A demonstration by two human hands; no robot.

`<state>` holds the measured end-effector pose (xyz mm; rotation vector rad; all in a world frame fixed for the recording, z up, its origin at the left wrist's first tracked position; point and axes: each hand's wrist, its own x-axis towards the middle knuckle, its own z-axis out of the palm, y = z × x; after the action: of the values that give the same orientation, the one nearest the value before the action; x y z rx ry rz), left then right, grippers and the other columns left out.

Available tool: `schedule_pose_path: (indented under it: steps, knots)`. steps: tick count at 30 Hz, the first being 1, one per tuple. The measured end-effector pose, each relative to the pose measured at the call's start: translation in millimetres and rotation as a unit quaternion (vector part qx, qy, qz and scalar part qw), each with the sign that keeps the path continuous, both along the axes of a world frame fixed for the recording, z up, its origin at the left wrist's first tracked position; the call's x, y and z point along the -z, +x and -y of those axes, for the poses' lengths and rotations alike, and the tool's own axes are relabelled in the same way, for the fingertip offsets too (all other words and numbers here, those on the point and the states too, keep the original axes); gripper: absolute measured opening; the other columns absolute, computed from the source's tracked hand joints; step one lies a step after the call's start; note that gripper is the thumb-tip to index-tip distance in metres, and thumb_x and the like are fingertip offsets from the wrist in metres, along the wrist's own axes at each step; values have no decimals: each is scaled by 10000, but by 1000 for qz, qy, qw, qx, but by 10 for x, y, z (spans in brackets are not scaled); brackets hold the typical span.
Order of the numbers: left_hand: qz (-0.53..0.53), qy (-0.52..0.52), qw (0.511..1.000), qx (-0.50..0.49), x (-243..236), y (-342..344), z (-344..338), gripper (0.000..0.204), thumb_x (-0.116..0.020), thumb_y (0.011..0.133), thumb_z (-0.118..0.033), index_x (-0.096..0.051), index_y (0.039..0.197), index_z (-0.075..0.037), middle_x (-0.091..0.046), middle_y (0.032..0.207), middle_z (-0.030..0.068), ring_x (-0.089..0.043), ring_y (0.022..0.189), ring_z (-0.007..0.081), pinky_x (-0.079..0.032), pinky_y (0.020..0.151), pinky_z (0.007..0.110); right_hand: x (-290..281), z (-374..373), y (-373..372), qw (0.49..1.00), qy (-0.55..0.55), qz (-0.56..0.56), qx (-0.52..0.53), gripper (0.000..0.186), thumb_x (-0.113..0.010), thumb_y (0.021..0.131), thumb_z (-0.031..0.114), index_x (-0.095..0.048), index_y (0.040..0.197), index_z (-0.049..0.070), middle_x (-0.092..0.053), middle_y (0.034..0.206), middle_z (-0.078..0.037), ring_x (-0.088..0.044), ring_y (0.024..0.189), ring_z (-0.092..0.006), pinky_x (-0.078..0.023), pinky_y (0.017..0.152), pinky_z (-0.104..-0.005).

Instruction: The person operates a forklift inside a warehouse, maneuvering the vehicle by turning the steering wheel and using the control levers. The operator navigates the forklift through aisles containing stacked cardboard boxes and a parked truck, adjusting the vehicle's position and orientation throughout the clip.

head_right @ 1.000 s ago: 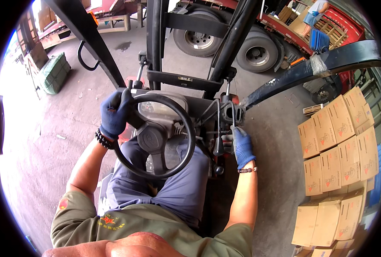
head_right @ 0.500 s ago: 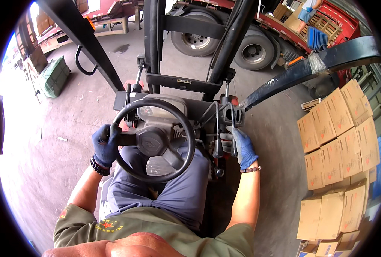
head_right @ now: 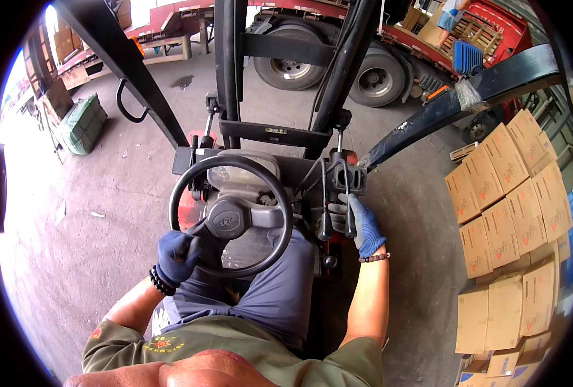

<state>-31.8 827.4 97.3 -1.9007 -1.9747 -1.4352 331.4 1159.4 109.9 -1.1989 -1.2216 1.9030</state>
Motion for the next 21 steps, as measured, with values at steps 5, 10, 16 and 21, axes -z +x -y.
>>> schedule_pose_path:
  steps: [5, 10, 16, 21]
  knots:
    - [-47, -4, 997, 62, 17, 321, -22, 151, -868, 906, -127, -740, 825, -131, -677, 676, 75, -682, 599, 318, -497, 575, 429, 613, -66, 355, 996, -3, -76, 50, 579, -598, 1153, 515, -647, 1521, 71, -812, 1300, -175, -825, 1037, -273, -678, 907, -443]
    - [-68, -43, 989, 127, 149, 436, 7, 126, -872, 868, -124, -747, 867, -140, -687, 704, 68, -666, 595, 321, -466, 568, 442, 1605, 208, 500, 934, 234, 253, 96, 395, -663, 1110, 401, -761, 1099, 18, -800, 1029, -230, -802, 967, -369, -600, 785, -494]
    - [-70, -46, 983, 162, 176, 545, -63, 138, -873, 877, -162, -738, 863, -142, -672, 694, 51, -669, 596, 314, -467, 564, 435, 1999, 749, 489, 843, 330, 425, 13, 416, -624, 1110, 439, -780, 1117, 53, -783, 1099, -286, -728, 1080, -531, -592, 893, -582]
    - [-65, -54, 977, 194, 29, 657, -242, 165, -871, 900, -174, -719, 848, -141, -641, 658, 60, -656, 579, 321, -462, 546, 439, 2048, 692, 457, 870, 283, 404, 5, 432, -603, 1113, 451, -779, 1152, 58, -780, 1127, -293, -724, 1102, -534, -592, 922, -597]
